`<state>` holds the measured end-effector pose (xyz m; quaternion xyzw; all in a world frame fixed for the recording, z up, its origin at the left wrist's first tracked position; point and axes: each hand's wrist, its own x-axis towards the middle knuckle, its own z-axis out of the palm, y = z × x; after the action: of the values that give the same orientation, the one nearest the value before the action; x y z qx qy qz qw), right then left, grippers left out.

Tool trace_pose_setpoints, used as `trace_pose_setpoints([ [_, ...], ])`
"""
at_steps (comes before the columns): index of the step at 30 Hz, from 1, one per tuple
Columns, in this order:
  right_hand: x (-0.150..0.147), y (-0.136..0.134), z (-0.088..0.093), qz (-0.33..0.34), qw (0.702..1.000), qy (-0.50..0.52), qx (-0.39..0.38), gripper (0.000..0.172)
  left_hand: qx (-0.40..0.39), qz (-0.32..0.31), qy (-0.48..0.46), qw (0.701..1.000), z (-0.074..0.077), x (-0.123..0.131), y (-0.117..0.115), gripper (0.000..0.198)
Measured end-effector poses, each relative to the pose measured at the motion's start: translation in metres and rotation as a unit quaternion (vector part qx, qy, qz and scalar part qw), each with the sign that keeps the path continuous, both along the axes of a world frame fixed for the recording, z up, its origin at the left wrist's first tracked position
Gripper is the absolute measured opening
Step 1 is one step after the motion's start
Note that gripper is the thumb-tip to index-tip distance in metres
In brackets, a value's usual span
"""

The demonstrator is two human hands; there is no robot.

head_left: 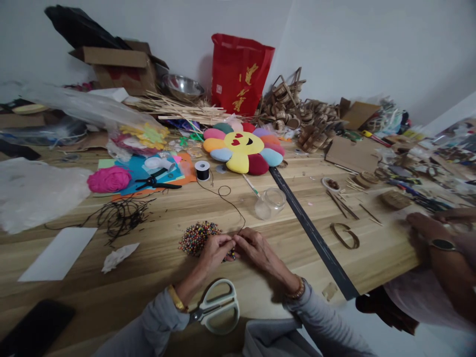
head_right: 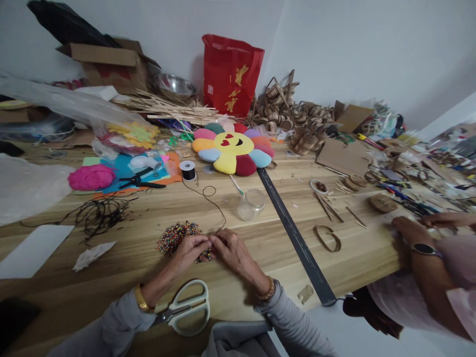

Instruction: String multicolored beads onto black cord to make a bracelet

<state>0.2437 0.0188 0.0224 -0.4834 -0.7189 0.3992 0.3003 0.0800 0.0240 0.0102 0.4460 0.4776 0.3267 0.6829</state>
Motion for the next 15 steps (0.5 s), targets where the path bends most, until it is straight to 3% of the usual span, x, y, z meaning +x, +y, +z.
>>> trace_pose_setpoints([
  [11,0.0004,0.0052,-0.0093,-0.052,0.995,0.005,0.088,0.031,0.044,-0.045,0.049,0.997,0.0055,0.0005,0.002,0.033],
  [15,-0.0001,0.0057,-0.0076,-0.077,0.996,0.037,0.033,0.034,0.032,-0.069,0.041,0.996,0.0087,0.0015,0.0028,0.037],
])
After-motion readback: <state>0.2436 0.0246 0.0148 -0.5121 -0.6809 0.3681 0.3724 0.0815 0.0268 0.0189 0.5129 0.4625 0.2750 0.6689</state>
